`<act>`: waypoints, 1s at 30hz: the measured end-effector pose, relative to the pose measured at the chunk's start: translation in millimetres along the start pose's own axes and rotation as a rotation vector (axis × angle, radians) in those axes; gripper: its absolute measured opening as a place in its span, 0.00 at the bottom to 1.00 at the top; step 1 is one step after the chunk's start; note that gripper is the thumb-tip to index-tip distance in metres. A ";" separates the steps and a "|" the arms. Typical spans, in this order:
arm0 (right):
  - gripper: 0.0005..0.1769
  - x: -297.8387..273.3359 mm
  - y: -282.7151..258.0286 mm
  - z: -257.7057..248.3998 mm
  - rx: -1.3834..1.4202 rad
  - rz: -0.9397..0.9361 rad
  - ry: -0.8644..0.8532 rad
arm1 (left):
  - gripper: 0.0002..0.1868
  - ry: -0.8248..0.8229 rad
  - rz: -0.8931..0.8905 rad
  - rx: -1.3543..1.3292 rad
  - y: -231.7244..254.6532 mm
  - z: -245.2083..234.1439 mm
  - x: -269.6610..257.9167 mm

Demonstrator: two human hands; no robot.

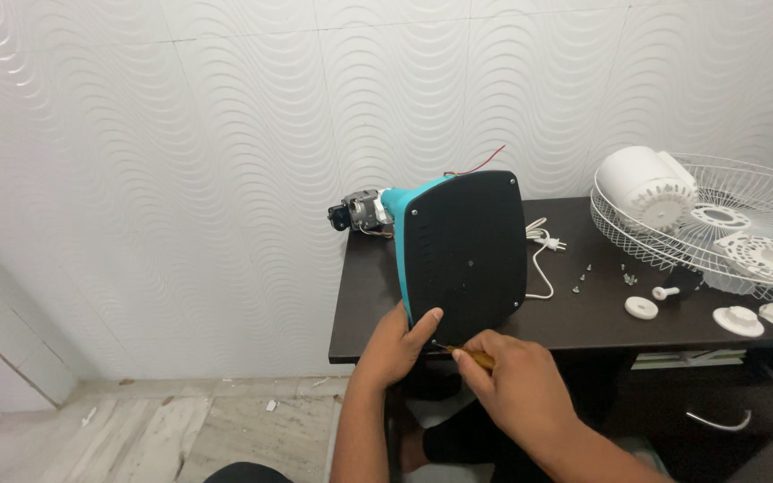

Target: The person assembles a teal table fan by securing the back cover with screws and attaching the motor housing. They use a screwdriver to tighten screws on the fan base and then connect the motor unit to the fan body.

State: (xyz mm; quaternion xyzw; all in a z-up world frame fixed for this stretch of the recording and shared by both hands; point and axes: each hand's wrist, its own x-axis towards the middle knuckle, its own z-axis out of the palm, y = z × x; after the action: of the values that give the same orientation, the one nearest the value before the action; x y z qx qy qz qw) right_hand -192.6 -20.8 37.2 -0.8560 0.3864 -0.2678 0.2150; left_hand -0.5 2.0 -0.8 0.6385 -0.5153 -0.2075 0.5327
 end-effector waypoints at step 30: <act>0.08 27.5 22.9 23.4 0.702 0.379 -0.274 | 0.28 0.036 -0.010 0.018 1.8 1.7 4.8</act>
State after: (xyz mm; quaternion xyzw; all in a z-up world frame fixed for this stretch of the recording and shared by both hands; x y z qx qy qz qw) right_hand -175.2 -52.3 14.2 -0.6722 0.3901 -0.2228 0.5885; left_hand -0.8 -2.9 1.7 0.6496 -0.5043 -0.1939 0.5349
